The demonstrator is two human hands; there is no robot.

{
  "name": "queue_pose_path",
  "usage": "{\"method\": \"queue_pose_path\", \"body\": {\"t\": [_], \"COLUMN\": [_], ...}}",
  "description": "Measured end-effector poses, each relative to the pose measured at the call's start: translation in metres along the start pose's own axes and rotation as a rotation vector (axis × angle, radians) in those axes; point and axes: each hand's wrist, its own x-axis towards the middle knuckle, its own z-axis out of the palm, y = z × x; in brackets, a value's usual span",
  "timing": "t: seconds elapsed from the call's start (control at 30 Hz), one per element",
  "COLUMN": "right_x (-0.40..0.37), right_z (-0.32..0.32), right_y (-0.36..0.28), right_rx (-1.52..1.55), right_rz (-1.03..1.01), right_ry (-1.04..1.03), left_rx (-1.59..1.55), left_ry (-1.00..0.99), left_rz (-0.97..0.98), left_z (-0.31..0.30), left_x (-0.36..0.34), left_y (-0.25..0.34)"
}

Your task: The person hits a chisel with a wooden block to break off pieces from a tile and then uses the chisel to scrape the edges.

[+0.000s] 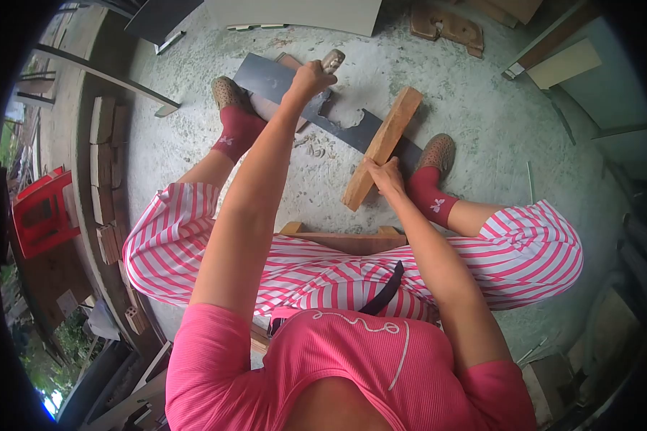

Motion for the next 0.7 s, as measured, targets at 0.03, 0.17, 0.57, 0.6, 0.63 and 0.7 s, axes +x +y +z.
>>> {"method": "queue_pose_path", "body": {"t": [0.03, 0.17, 0.57, 0.6, 0.63, 0.7], "right_x": [0.006, 0.029, 0.014, 0.020, 0.022, 0.023], "right_z": [0.002, 0.012, 0.007, 0.009, 0.009, 0.011], "right_y": [0.002, 0.014, 0.006, 0.005, 0.004, 0.005], "right_rx": [0.011, -0.180, -0.249, -0.263, -0.259, -0.299], "right_rz": [0.004, -0.053, -0.079, -0.099, -0.099, -0.048], "right_ry": [-0.003, 0.092, 0.109, 0.125, 0.117, 0.148], "left_rx": [0.075, 0.322, 0.362, 0.311, 0.232, 0.078], "left_ry": [-0.043, 0.104, 0.275, 0.306, 0.316, 0.381], "left_rz": [-0.071, -0.028, -0.018, -0.008, -0.020, -0.044], "left_z": [0.009, 0.059, 0.073, 0.070, 0.067, 0.066], "left_x": [-0.004, -0.003, -0.004, -0.011, -0.012, -0.020], "left_y": [0.002, -0.016, -0.023, -0.019, -0.021, -0.026]}}
